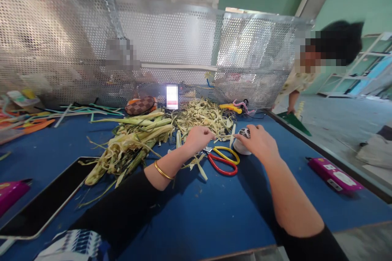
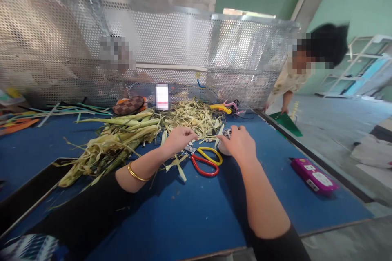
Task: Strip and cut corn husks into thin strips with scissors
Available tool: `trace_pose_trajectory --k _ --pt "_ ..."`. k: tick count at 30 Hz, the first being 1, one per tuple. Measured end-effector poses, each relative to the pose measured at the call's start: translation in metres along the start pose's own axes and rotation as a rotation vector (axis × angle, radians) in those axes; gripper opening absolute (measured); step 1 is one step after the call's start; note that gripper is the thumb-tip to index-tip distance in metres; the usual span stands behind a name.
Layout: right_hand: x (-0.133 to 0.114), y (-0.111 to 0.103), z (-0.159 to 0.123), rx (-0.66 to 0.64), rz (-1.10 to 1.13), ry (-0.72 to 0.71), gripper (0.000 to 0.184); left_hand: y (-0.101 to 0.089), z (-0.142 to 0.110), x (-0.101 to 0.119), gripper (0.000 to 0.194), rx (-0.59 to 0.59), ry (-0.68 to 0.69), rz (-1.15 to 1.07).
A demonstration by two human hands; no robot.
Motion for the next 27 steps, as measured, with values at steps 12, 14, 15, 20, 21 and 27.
trace_pose_trajectory --k 12,14,15,20,21,27 --pt "-0.049 0.005 -0.036 -0.193 0.011 -0.45 0.025 -0.016 0.009 -0.01 0.025 0.011 0.04 0.001" --pt "-0.062 0.013 -0.052 -0.22 -0.09 -0.481 0.023 -0.017 0.009 -0.009 0.025 0.016 0.036 -0.007" --pt "-0.066 0.017 -0.058 -0.224 -0.114 -0.485 0.023 -0.017 0.009 -0.009 0.025 0.018 0.032 -0.011" --pt "-0.059 0.034 -0.065 -0.328 -0.089 -0.39 0.032 -0.019 0.008 -0.006 0.025 0.021 0.022 -0.019" --pt "-0.057 0.036 -0.064 -0.357 -0.066 -0.399 0.035 -0.02 0.008 -0.005 0.025 0.02 0.023 -0.02" --pt "-0.051 0.037 -0.066 -0.429 -0.03 -0.339 0.058 -0.026 0.008 -0.006 0.025 0.024 0.028 -0.017"
Point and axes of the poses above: each hand's wrist, its own z-axis towards the middle knuckle, its own y-axis out of the palm, x = y × z, the point moved 4 cm from there along z, towards the middle knuckle, and after that the axes turned 11 degrees about z, right-handed, at the moved point
